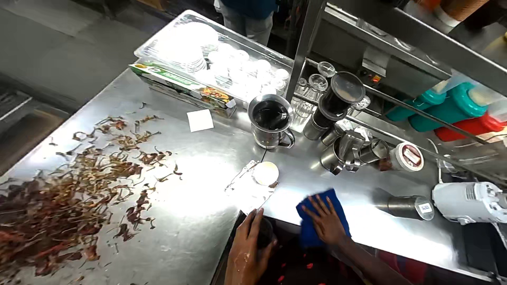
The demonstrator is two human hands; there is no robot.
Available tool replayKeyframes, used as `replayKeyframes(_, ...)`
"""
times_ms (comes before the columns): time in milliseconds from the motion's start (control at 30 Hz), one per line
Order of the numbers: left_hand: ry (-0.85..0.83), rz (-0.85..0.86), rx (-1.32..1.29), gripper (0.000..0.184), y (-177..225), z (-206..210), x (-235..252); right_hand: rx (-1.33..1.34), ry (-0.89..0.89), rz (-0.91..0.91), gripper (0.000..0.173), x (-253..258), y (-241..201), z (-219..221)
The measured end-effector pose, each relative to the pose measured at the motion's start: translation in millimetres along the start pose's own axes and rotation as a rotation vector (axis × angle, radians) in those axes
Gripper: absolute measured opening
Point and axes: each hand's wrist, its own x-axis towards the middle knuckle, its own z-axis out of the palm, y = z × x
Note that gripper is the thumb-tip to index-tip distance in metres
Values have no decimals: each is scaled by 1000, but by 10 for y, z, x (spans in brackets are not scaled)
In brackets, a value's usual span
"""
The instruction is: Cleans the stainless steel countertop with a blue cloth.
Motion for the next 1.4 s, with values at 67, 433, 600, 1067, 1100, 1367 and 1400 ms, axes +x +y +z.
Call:
replayKeyframes(67, 1, -22, -23, 92, -100, -38, -64, -2, -30, -2, 53, -601, 222, 5)
replayKeyframes(433, -221, 45, 179, 88, 20, -190, 611, 34, 24, 154, 60, 1077, -665, -63)
replayKeyframes(600, -210, 76, 130, 88, -25, -287, 542, 46, 62, 22, 52, -132, -213, -15)
replayKeyframes(1067, -348, 114, -167, 93, 676, -377, 205, 145, 156, 347, 61, 1209, -611, -23)
replayKeyframes(1100, -331, 134, -161, 95, 682, -340, 224, 164, 160, 306, 60, 983, -606, -3)
replayKeyframes(1367, -228, 232, 86, 104, 588, 214, 579, 3, 257, 593, 52, -1982, 1071, -287)
replayKeyframes(1400, -207, 244, 83, 102, 617, 299, 664, -4, 263, 761, 53, -2330, 1318, -290)
